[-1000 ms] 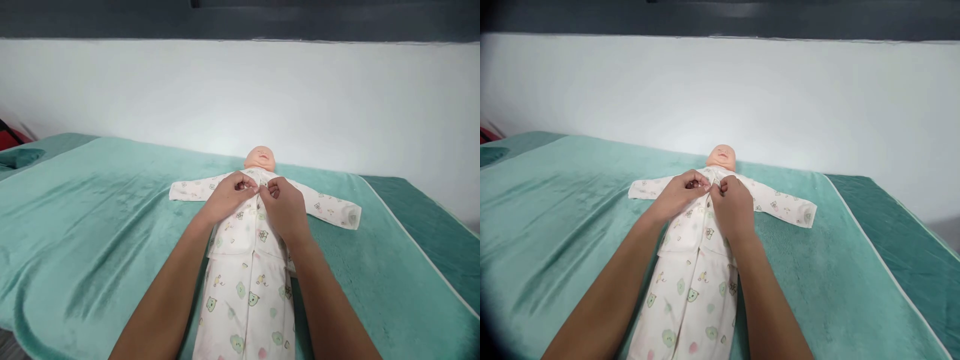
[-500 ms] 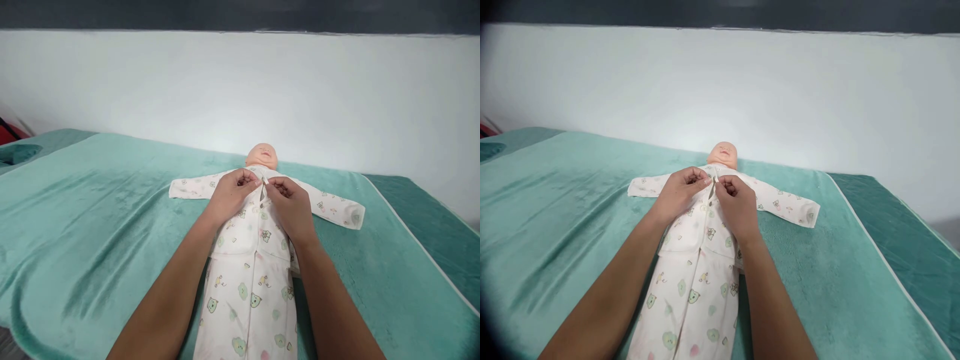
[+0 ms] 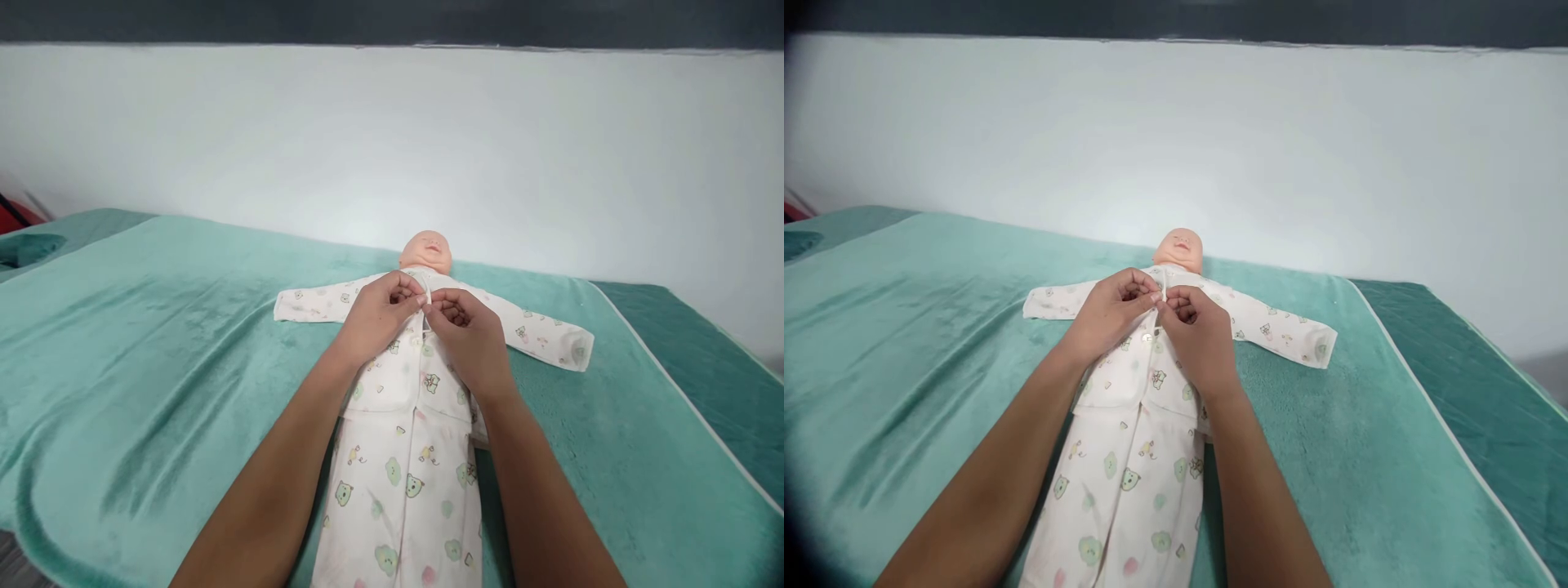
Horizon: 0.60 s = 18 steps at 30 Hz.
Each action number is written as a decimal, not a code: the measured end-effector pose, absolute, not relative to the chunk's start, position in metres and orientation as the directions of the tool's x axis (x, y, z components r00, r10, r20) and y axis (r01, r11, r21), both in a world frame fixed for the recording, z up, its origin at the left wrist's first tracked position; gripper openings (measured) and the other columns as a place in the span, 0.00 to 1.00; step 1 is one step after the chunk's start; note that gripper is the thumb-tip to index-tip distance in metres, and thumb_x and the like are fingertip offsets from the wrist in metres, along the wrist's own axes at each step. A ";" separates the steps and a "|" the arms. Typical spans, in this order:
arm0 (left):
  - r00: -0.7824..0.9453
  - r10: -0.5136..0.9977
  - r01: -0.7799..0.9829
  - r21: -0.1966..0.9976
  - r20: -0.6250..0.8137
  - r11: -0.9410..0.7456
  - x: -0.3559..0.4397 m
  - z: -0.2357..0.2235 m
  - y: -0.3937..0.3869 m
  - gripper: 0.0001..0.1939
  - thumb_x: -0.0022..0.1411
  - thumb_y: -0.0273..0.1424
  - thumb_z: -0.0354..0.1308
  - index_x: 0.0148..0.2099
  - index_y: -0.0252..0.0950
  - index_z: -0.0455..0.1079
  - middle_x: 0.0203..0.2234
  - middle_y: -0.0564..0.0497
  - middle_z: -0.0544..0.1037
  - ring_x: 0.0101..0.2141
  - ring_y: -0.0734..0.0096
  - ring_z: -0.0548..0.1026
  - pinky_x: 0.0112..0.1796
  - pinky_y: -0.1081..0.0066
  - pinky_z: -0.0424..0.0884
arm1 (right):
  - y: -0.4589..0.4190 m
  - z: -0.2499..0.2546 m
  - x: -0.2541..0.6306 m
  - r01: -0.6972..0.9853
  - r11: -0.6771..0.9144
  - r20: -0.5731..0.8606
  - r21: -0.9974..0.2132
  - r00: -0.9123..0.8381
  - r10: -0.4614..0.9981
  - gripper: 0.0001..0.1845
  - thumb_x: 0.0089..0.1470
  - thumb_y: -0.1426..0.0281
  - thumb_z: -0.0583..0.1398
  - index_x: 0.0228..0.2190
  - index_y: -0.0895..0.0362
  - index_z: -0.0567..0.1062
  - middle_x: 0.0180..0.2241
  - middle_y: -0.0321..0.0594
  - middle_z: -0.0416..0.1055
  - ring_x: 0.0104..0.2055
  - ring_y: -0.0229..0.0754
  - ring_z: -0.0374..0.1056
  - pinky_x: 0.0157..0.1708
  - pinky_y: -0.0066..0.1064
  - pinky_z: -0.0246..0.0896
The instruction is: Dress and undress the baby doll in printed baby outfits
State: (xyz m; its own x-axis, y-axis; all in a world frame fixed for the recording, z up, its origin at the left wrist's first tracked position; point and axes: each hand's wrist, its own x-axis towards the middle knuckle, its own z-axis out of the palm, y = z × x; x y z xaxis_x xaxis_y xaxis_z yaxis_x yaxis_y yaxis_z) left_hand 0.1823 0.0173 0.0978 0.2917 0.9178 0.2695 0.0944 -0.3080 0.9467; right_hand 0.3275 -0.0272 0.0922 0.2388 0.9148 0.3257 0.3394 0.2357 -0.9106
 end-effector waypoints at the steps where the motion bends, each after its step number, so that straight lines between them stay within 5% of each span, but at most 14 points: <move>1: 0.298 0.916 0.097 0.947 0.267 -0.308 0.182 0.098 0.017 0.05 0.60 0.33 0.60 0.38 0.37 0.72 0.31 0.53 0.76 0.33 0.72 0.73 0.36 0.71 0.67 | -0.028 0.093 0.327 0.375 0.245 0.346 -0.894 0.231 0.910 0.07 0.52 0.66 0.64 0.34 0.55 0.78 0.28 0.34 0.73 0.27 0.35 0.64 0.32 0.31 0.62; 18: 0.284 0.951 0.102 0.982 0.125 -0.160 0.182 0.102 0.012 0.08 0.57 0.32 0.60 0.40 0.40 0.72 0.32 0.52 0.76 0.22 0.79 0.66 0.21 0.75 0.58 | -0.031 0.092 0.324 0.605 0.232 0.394 -0.762 0.148 0.907 0.08 0.53 0.71 0.62 0.37 0.52 0.75 0.26 0.32 0.76 0.27 0.38 0.67 0.32 0.34 0.60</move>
